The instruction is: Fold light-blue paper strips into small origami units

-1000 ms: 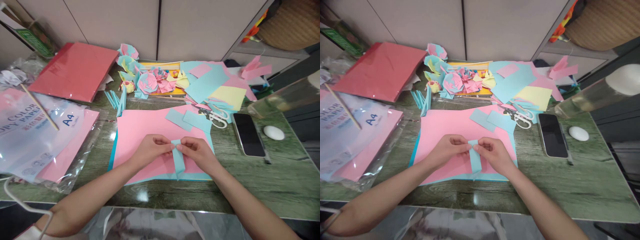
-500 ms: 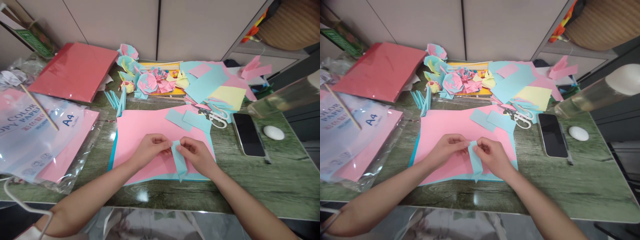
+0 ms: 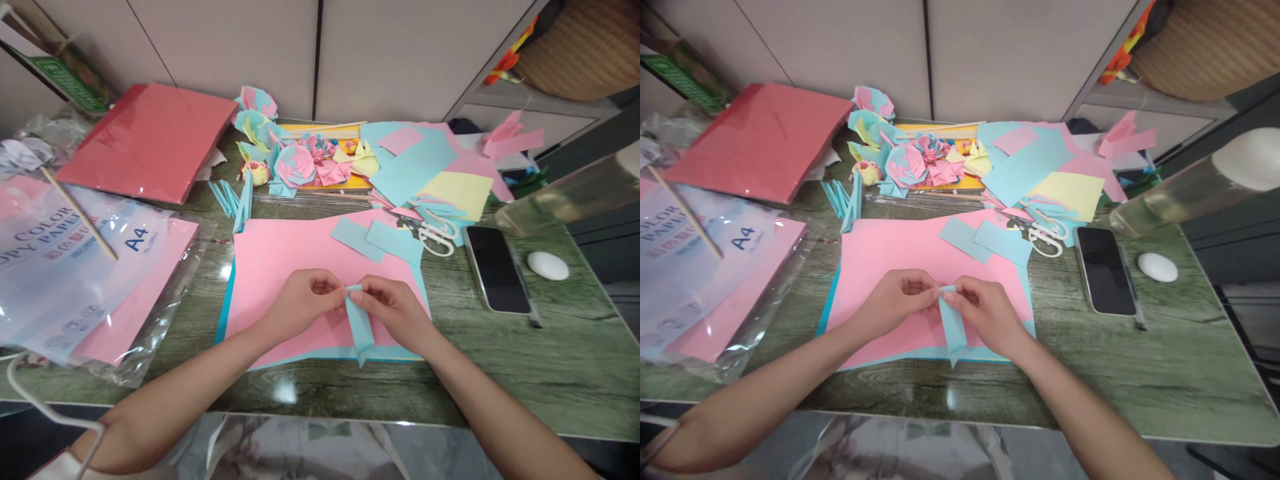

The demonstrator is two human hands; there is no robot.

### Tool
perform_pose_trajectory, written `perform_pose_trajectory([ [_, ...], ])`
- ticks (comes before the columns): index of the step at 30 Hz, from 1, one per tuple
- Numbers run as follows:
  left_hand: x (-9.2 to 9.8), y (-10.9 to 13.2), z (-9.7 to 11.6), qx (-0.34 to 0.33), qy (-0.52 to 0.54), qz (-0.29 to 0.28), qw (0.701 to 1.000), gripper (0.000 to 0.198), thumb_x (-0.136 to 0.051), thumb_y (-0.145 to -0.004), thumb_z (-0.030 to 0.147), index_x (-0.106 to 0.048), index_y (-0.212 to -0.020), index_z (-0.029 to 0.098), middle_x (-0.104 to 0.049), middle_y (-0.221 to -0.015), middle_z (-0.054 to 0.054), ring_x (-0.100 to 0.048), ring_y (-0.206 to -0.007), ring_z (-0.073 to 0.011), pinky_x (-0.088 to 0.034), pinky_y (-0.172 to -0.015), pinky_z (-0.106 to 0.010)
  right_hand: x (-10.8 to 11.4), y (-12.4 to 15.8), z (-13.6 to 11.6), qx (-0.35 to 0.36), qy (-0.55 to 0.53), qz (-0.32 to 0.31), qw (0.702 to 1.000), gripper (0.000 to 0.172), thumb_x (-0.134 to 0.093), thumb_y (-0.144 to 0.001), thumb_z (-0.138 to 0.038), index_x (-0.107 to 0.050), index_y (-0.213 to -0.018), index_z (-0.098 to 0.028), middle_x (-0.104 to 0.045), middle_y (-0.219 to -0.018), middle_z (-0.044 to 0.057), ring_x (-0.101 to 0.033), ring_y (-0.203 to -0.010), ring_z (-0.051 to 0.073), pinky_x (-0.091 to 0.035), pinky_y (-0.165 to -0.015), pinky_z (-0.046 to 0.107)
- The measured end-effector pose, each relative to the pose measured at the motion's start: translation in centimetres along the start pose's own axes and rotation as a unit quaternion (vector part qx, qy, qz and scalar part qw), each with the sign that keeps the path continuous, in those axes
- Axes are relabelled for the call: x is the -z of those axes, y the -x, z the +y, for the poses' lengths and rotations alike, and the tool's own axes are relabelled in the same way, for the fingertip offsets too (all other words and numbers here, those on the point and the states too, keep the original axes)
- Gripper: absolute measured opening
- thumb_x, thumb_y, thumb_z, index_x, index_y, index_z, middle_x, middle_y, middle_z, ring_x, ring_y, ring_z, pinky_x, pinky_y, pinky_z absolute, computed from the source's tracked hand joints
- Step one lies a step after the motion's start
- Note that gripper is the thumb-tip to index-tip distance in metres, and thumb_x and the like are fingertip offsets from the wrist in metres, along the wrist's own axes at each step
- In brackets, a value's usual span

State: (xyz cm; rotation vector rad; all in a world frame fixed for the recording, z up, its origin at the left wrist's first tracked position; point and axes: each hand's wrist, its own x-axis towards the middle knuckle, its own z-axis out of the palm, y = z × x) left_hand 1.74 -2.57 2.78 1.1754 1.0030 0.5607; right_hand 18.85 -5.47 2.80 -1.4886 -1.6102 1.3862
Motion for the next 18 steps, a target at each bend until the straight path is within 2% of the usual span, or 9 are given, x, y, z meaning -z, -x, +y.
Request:
perform_pose_trajectory([
  [3, 0.0, 0.1, 0.1, -0.015, -0.008, 0.005, 1.0, 0.017, -0.057, -0.072, 0.03, -0.06, -0.07, 0.013, -0.061, -0.062, -0.001, -0.055, -0.058, -0.0095, -0.045, -0.056, -0.021, 0.0, -0.1, -0.1, -0.001, -0.013, 0.015, 1.0, 0.03, -0.049, -0.077, -0.038, -0.042, -0.058, -0.018, -0.028, -0.054, -0.005, -0.027, -0.051, 0.008, -0.022, -0.047, 0.021],
  [6, 0.1, 0.3, 0.5, -0.049, -0.041, 0.02, 0.998, 0.018, -0.056, -0.074, 0.031, -0.06, -0.069, 0.014, -0.06, -0.062, 0.0, -0.055, -0.058, -0.0084, -0.044, -0.056, -0.019, 0.0, -0.1, -0.3, -0.001, -0.025, 0.032, 0.999, 0.028, -0.052, -0.075, -0.039, -0.045, -0.058, -0.018, -0.034, -0.053, -0.005, -0.03, -0.05, 0.007, -0.025, -0.046, 0.021],
  [10, 0.1, 0.7, 0.9, -0.051, -0.055, 0.034, 0.997, 0.017, -0.055, -0.075, 0.032, -0.061, -0.073, 0.016, -0.056, -0.052, 0.003, -0.052, -0.048, -0.0067, -0.043, -0.048, -0.017, 0.3, 0.4, -0.4, 0.021, 0.055, 0.077, 0.995, 0.027, -0.055, -0.074, -0.039, -0.053, -0.058, -0.018, -0.043, -0.047, -0.005, -0.035, -0.045, 0.007, -0.027, -0.044, 0.022],
  [12, 0.0, 0.9, 1.0, -0.045, -0.036, 0.031, 0.998, 0.016, -0.055, -0.075, 0.032, -0.061, -0.076, 0.017, -0.057, -0.051, 0.003, -0.054, -0.046, -0.0073, -0.044, -0.047, -0.017, 0.4, 0.8, -0.2, 0.076, 0.143, 0.137, 0.977, 0.023, -0.057, -0.074, -0.037, -0.057, -0.06, -0.019, -0.047, -0.044, -0.004, -0.037, -0.042, 0.008, -0.029, -0.044, 0.022],
  [14, -0.3, 1.1, 1.0, -0.057, -0.013, 0.032, 0.998, 0.015, -0.055, -0.075, 0.031, -0.062, -0.078, 0.017, -0.061, -0.055, 0.002, -0.057, -0.05, -0.0087, -0.047, -0.05, -0.019, 0.4, 1.2, 0.2, 0.157, 0.222, 0.194, 0.943, 0.013, -0.059, -0.073, -0.033, -0.063, -0.067, -0.022, -0.056, -0.048, -0.003, -0.045, -0.044, 0.009, -0.033, -0.047, 0.023],
  [16, -0.5, 1.2, 1.0, -0.075, 0.003, 0.04, 0.996, 0.014, -0.057, -0.074, 0.029, -0.063, -0.079, 0.018, -0.065, -0.062, 0.0, -0.06, -0.056, -0.0106, -0.05, -0.054, -0.021, 0.5, 1.5, 0.5, 0.216, 0.266, 0.223, 0.913, 0.008, -0.06, -0.073, -0.029, -0.066, -0.076, -0.025, -0.064, -0.056, -0.001, -0.052, -0.048, 0.011, -0.038, -0.05, 0.025],
  [18, -0.7, 1.4, 1.0, -0.09, 0.006, 0.053, 0.995, 0.013, -0.059, -0.072, 0.028, -0.064, -0.08, 0.018, -0.066, -0.067, -0.001, -0.062, -0.061, -0.0124, -0.052, -0.058, -0.023, 0.5, 1.7, 0.7, 0.24, 0.276, 0.232, 0.901, 0.012, -0.059, -0.074, -0.025, -0.067, -0.083, -0.027, -0.066, -0.06, -0.001, -0.056, -0.051, 0.012, -0.041, -0.052, 0.026],
])
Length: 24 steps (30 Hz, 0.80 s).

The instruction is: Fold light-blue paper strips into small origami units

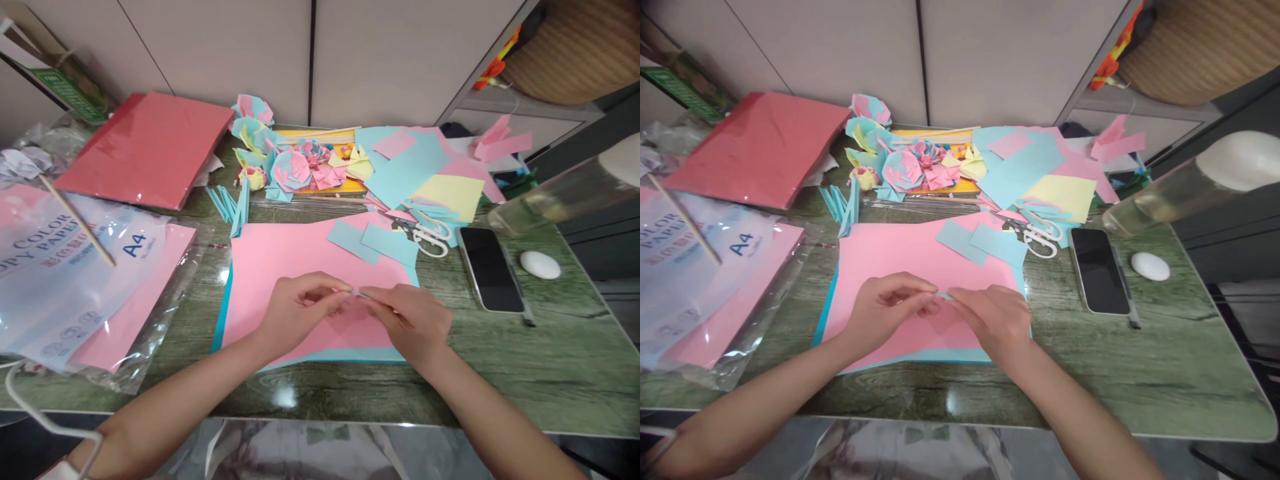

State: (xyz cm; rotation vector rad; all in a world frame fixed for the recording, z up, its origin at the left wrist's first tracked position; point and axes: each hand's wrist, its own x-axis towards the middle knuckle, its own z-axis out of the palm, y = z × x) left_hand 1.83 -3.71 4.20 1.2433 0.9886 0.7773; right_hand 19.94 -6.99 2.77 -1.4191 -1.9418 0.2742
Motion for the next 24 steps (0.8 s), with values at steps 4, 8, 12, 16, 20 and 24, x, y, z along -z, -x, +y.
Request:
perform_pose_trajectory([
  [4, -0.1, 0.1, -0.1, -0.06, -0.032, 0.023, 0.997, 0.009, -0.063, -0.069, 0.021, -0.066, -0.077, 0.018, -0.068, -0.076, -0.003, -0.062, -0.071, -0.0139, -0.052, -0.068, -0.025, 0.1, -0.1, -0.3, 0.001, -0.075, 0.028, 0.997, 0.021, -0.057, -0.074, -0.016, -0.064, -0.09, -0.028, -0.068, -0.073, -0.001, -0.061, -0.064, 0.014, -0.046, -0.059, 0.028],
  [8, -0.1, -0.1, -0.2, -0.099, -0.026, 0.015, 0.995, 0.012, -0.062, -0.067, 0.013, -0.066, -0.078, 0.017, -0.067, -0.08, -0.004, -0.061, -0.079, -0.015, -0.05, -0.076, -0.028, 0.1, -0.4, -0.8, -0.055, -0.162, 0.032, 0.985, 0.022, -0.058, -0.072, -0.012, -0.064, -0.087, -0.028, -0.067, -0.078, -0.001, -0.06, -0.069, 0.015, -0.047, -0.062, 0.029],
  [12, -0.2, -0.1, -0.4, -0.075, -0.024, 0.018, 0.997, 0.015, -0.068, -0.062, 0.018, -0.065, -0.077, 0.016, -0.065, -0.08, -0.005, -0.06, -0.078, -0.0156, -0.05, -0.074, -0.028, -0.1, -0.6, -0.9, -0.082, -0.183, 0.02, 0.979, 0.018, -0.057, -0.073, -0.012, -0.065, -0.081, -0.026, -0.066, -0.074, 0.0, -0.059, -0.067, 0.014, -0.047, -0.061, 0.029],
  [16, -0.4, -0.1, -0.4, -0.053, -0.05, 0.057, 0.996, 0.015, -0.069, -0.061, 0.024, -0.064, -0.073, 0.016, -0.065, -0.077, -0.004, -0.06, -0.074, -0.0152, -0.05, -0.071, -0.027, -0.3, -1.0, -1.1, -0.121, -0.231, -0.02, 0.965, 0.013, -0.059, -0.071, -0.016, -0.064, -0.08, -0.024, -0.065, -0.074, 0.001, -0.059, -0.068, 0.014, -0.048, -0.062, 0.029],
  [20, -0.5, -0.1, -0.4, -0.053, -0.072, 0.07, 0.994, 0.009, -0.066, -0.065, 0.025, -0.065, -0.068, 0.017, -0.066, -0.073, -0.003, -0.06, -0.071, -0.0145, -0.048, -0.068, -0.026, -0.3, -1.6, -1.4, -0.205, -0.315, -0.046, 0.926, 0.009, -0.065, -0.067, -0.023, -0.063, -0.076, -0.022, -0.065, -0.073, 0.001, -0.059, -0.069, 0.014, -0.049, -0.064, 0.029],
  [24, -0.6, -0.2, -0.5, -0.035, -0.076, 0.068, 0.994, 0.011, -0.065, -0.066, 0.028, -0.064, -0.068, 0.017, -0.065, -0.071, -0.002, -0.059, -0.069, -0.0135, -0.048, -0.067, -0.025, -0.6, -1.6, -1.4, -0.244, -0.33, -0.021, 0.912, 0.009, -0.065, -0.066, -0.022, -0.058, -0.071, -0.021, -0.06, -0.07, 0.0, -0.057, -0.066, 0.012, -0.048, -0.063, 0.026],
])
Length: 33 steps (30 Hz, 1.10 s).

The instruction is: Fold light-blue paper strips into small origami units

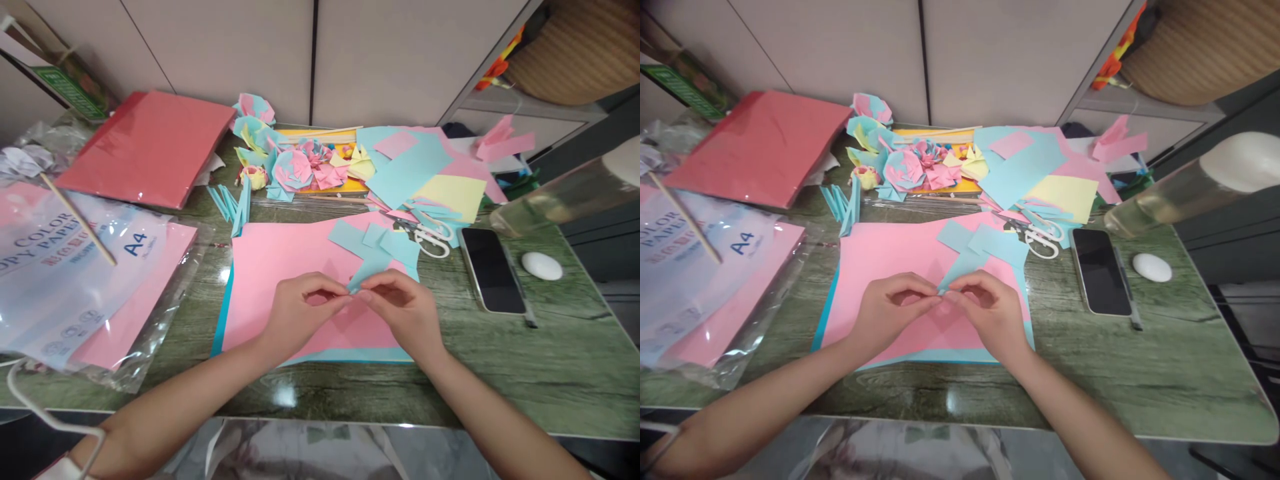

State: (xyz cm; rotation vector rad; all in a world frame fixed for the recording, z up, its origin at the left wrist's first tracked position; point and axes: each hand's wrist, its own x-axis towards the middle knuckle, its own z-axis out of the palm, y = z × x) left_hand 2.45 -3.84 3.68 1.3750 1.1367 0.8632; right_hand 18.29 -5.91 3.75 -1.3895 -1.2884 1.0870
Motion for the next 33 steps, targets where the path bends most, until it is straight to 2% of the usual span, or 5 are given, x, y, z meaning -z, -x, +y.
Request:
perform_pose_trajectory([
  [11, -0.2, -0.3, -0.5, 0.066, 0.068, 0.001, 0.995, 0.019, -0.068, -0.063, 0.027, -0.061, -0.078, 0.018, -0.066, -0.074, 0.0, -0.061, -0.068, -0.0109, -0.049, -0.065, -0.02, -0.8, 0.1, 0.7, -0.012, -0.073, 0.058, 0.996, 0.031, -0.065, -0.065, -0.016, -0.035, -0.07, -0.023, -0.043, -0.063, -0.006, -0.047, -0.059, 0.008, -0.041, -0.058, 0.022],
  [17, -0.2, -0.5, -0.7, 0.081, 0.094, 0.006, 0.992, 0.021, -0.069, -0.062, 0.026, -0.062, -0.079, 0.016, -0.067, -0.072, 0.0, -0.063, -0.066, -0.0124, -0.05, -0.065, -0.022, -0.5, -0.4, 1.7, -0.093, -0.192, -0.03, 0.976, 0.028, -0.061, -0.07, -0.026, -0.037, -0.085, -0.024, -0.051, -0.075, -0.004, -0.051, -0.06, 0.009, -0.041, -0.054, 0.023],
  [22, -0.2, -0.6, -0.9, 0.071, 0.097, 0.009, 0.993, 0.018, -0.068, -0.063, 0.023, -0.062, -0.078, 0.016, -0.067, -0.07, 0.0, -0.062, -0.065, -0.0114, -0.05, -0.064, -0.021, -0.2, -0.5, 1.7, -0.116, -0.13, -0.095, 0.98, 0.02, -0.059, -0.073, -0.032, -0.05, -0.086, -0.019, -0.052, -0.069, -0.002, -0.048, -0.054, 0.009, -0.038, -0.048, 0.022],
  [26, -0.2, -0.6, -1.0, 0.069, 0.098, -0.001, 0.993, 0.017, -0.068, -0.063, 0.022, -0.062, -0.078, 0.016, -0.066, -0.072, 0.0, -0.062, -0.066, -0.011, -0.05, -0.064, -0.021, -0.2, -0.4, 1.0, -0.113, -0.03, -0.069, 0.991, 0.02, -0.059, -0.072, -0.034, -0.054, -0.066, -0.016, -0.05, -0.056, -0.002, -0.046, -0.053, 0.009, -0.038, -0.05, 0.022],
  [33, -0.3, -0.6, -1.3, 0.071, 0.098, -0.005, 0.993, 0.016, -0.067, -0.064, 0.024, -0.063, -0.077, 0.016, -0.066, -0.074, -0.001, -0.061, -0.068, -0.0112, -0.05, -0.065, -0.022, -0.4, -0.4, 0.8, -0.107, 0.046, -0.057, 0.992, 0.023, -0.056, -0.073, -0.037, -0.054, -0.065, -0.016, -0.052, -0.056, -0.002, -0.048, -0.053, 0.01, -0.038, -0.05, 0.022],
])
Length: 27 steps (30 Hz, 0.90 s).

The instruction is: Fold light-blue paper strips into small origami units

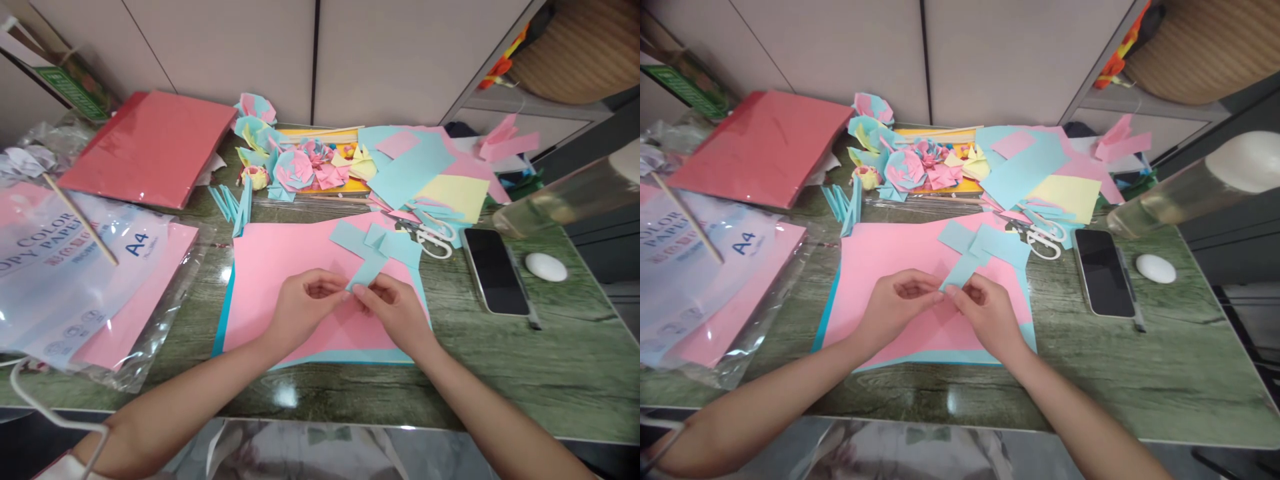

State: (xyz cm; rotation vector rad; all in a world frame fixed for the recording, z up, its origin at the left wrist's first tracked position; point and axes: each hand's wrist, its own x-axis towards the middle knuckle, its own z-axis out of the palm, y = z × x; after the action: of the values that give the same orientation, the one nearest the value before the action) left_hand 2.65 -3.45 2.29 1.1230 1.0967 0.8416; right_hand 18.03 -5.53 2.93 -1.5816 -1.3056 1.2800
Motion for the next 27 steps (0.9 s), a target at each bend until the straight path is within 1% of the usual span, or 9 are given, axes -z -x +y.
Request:
perform_pose_trajectory([
  [8, -0.09, 0.03, 0.22, 0.012, -0.002, 0.006, 1.0, 0.016, -0.067, -0.064, 0.023, -0.063, -0.077, 0.016, -0.067, -0.074, -0.002, -0.062, -0.068, -0.0118, -0.05, -0.066, -0.022, -0.18, 0.0, 0.33, -0.004, 0.001, 0.021, 1.0, 0.025, -0.056, -0.072, -0.039, -0.053, -0.061, -0.016, -0.051, -0.051, -0.003, -0.046, -0.048, 0.009, -0.037, -0.047, 0.021],
  [13, -0.02, 0.07, 0.17, 0.022, 0.009, 0.0, 1.0, 0.016, -0.067, -0.065, 0.024, -0.064, -0.078, 0.016, -0.067, -0.075, -0.002, -0.062, -0.068, -0.0122, -0.05, -0.065, -0.022, -0.12, 0.01, 0.6, -0.006, 0.014, 0.032, 0.999, 0.027, -0.057, -0.071, -0.04, -0.053, -0.061, -0.016, -0.05, -0.05, -0.003, -0.046, -0.047, 0.009, -0.036, -0.046, 0.022],
  [21, -0.08, 0.18, 0.37, 0.032, 0.031, -0.013, 0.999, 0.017, -0.066, -0.065, 0.025, -0.066, -0.079, 0.016, -0.068, -0.077, -0.003, -0.062, -0.068, -0.0133, -0.051, -0.063, -0.023, -0.08, -0.03, 0.46, 0.004, -0.006, 0.024, 1.0, 0.026, -0.057, -0.072, -0.039, -0.053, -0.061, -0.016, -0.049, -0.051, -0.004, -0.044, -0.048, 0.009, -0.036, -0.047, 0.022],
  [27, 0.15, 0.09, 0.23, 0.031, 0.041, -0.025, 0.998, 0.018, -0.066, -0.065, 0.026, -0.067, -0.08, 0.016, -0.069, -0.077, -0.003, -0.062, -0.069, -0.0134, -0.051, -0.062, -0.022, -0.1, -0.01, 0.97, 0.004, -0.013, 0.021, 1.0, 0.026, -0.057, -0.072, -0.04, -0.053, -0.063, -0.016, -0.049, -0.051, -0.003, -0.045, -0.048, 0.009, -0.036, -0.046, 0.022],
])
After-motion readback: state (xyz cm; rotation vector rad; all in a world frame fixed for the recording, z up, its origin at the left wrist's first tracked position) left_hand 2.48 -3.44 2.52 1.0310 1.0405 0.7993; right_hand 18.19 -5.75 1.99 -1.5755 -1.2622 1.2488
